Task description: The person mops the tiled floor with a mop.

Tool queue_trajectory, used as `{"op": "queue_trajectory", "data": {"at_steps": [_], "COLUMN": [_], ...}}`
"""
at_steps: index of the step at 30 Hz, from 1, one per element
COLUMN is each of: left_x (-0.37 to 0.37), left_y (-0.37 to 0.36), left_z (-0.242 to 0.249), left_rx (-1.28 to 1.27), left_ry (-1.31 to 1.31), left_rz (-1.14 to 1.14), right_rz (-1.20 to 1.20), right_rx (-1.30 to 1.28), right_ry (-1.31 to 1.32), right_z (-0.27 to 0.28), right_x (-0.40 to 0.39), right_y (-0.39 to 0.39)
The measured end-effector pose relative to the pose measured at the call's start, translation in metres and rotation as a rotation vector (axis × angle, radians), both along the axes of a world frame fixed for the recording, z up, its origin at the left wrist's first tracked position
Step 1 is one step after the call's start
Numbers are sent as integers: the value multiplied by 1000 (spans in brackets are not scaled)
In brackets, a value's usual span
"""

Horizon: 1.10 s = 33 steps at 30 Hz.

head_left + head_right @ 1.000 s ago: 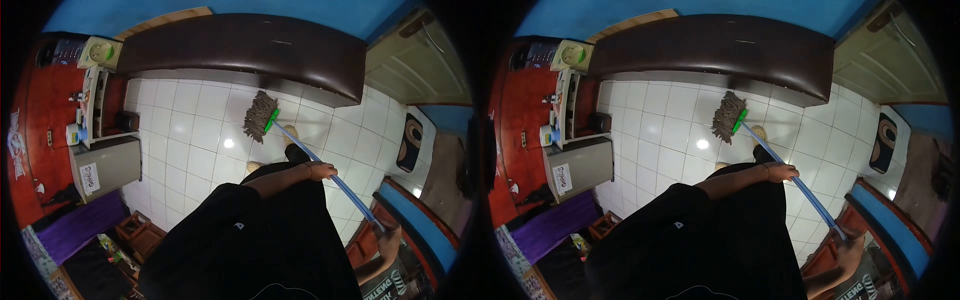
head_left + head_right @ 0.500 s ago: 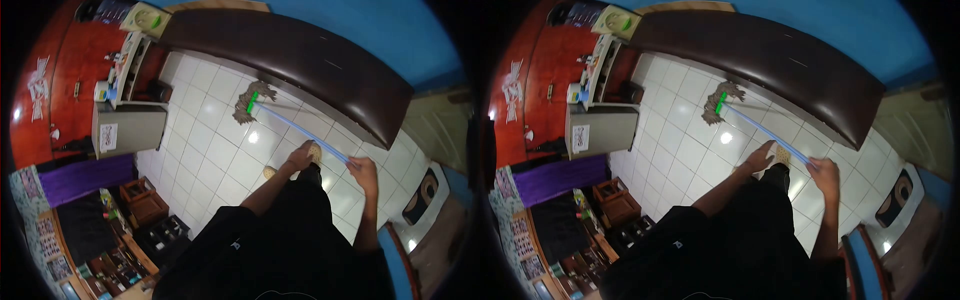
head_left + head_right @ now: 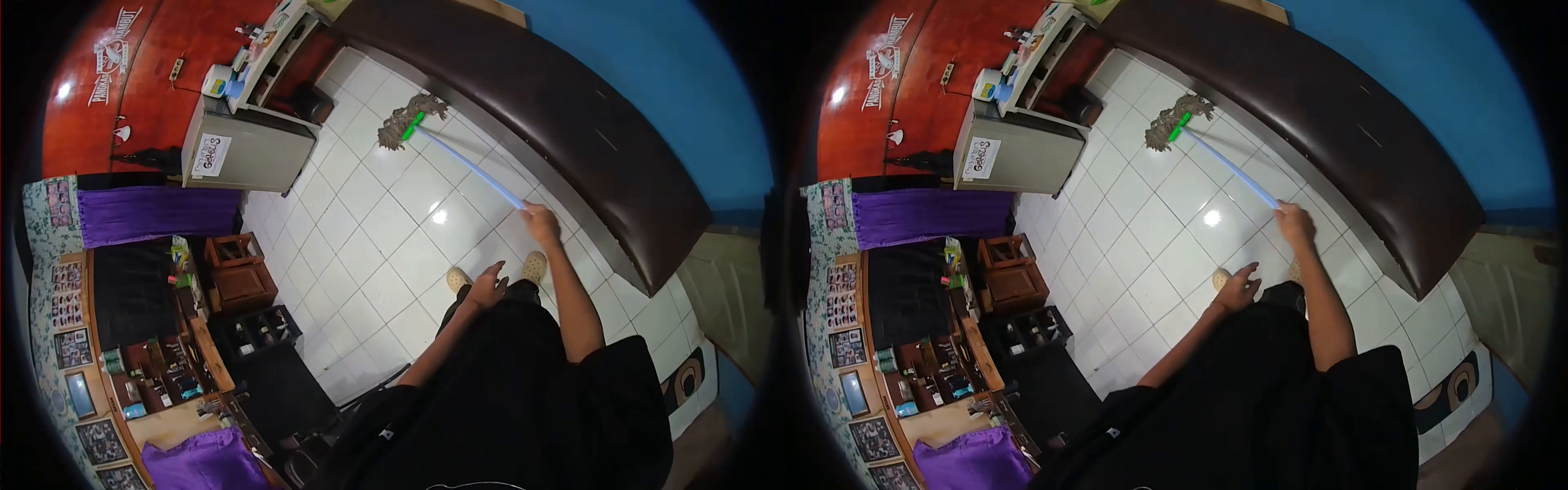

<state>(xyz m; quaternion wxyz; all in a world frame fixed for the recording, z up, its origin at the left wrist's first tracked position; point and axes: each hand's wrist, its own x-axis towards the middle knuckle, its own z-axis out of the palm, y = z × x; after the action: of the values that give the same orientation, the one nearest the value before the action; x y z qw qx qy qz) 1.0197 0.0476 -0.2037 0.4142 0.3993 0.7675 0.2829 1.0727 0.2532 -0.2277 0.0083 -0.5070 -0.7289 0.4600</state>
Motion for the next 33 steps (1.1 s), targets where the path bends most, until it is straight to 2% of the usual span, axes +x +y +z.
{"op": "queue_trajectory", "data": {"at_steps": [1, 2, 3, 5, 8, 9, 11, 12, 15, 16, 18, 19, 21, 22, 23, 25, 26, 28, 31, 33], "left_x": [0, 3, 8, 19, 48, 59, 83, 95, 131, 141, 159, 166, 187, 191, 198, 209, 212, 210, 181, 153], "left_y": [4, 12, 21, 41, 72, 76, 82, 86, 92, 94, 106, 93, 71, 76, 79, 77, 73, 71, 77, 95], "left_z": [-2, 1, 2, 2, 16, 11, 2, 1, 25, 30, 64, 41, -21, -3, 2, 6, 1, -10, -41, -24], "left_rx": [28, 55, 85, 108, -32, -36, 112, 11, -8, -5, -188, -61, 399, 310, 312, 113, 109, 317, 193, 48], "left_ry": [47, 68, 87, 87, 49, 35, 61, 26, -21, 40, -30, -138, -246, -307, -313, -158, -161, 24, -40, 96], "left_rz": [-103, -147, -200, -321, -567, -601, -864, -982, -1118, -1270, -1446, -1390, -1345, -1305, -1315, -1242, -1246, -1192, -1046, -1017], "right_rz": [-41, -45, -93, -119, -283, -318, -384, -406, -480, -586, -711, -733, -753, -706, -716, -790, -794, -782, -779, -672], "right_rx": [21, 150, 5, -37, -93, -100, -84, -72, -53, -9, -6, -43, -25, 238, 239, 1, -4, -141, -67, 6], "right_ry": [82, 149, 69, 117, 234, 256, 130, 91, -69, -115, -213, -262, -242, -191, -196, -230, -232, -221, -72, -86], "right_z": [-7, -34, -16, 3, 31, 49, 103, 126, 212, 233, 280, 300, 307, 296, 298, 299, 298, 290, 259, 230], "right_x": [25, 53, 77, 136, 221, 248, 289, 308, 342, 346, 340, 337, 346, 352, 354, 357, 358, 360, 341, 324], "right_y": [6, 13, 19, 22, -3, -16, -44, -59, -104, -126, -152, -158, -175, -192, -189, -181, -179, -171, -163, -151]}}
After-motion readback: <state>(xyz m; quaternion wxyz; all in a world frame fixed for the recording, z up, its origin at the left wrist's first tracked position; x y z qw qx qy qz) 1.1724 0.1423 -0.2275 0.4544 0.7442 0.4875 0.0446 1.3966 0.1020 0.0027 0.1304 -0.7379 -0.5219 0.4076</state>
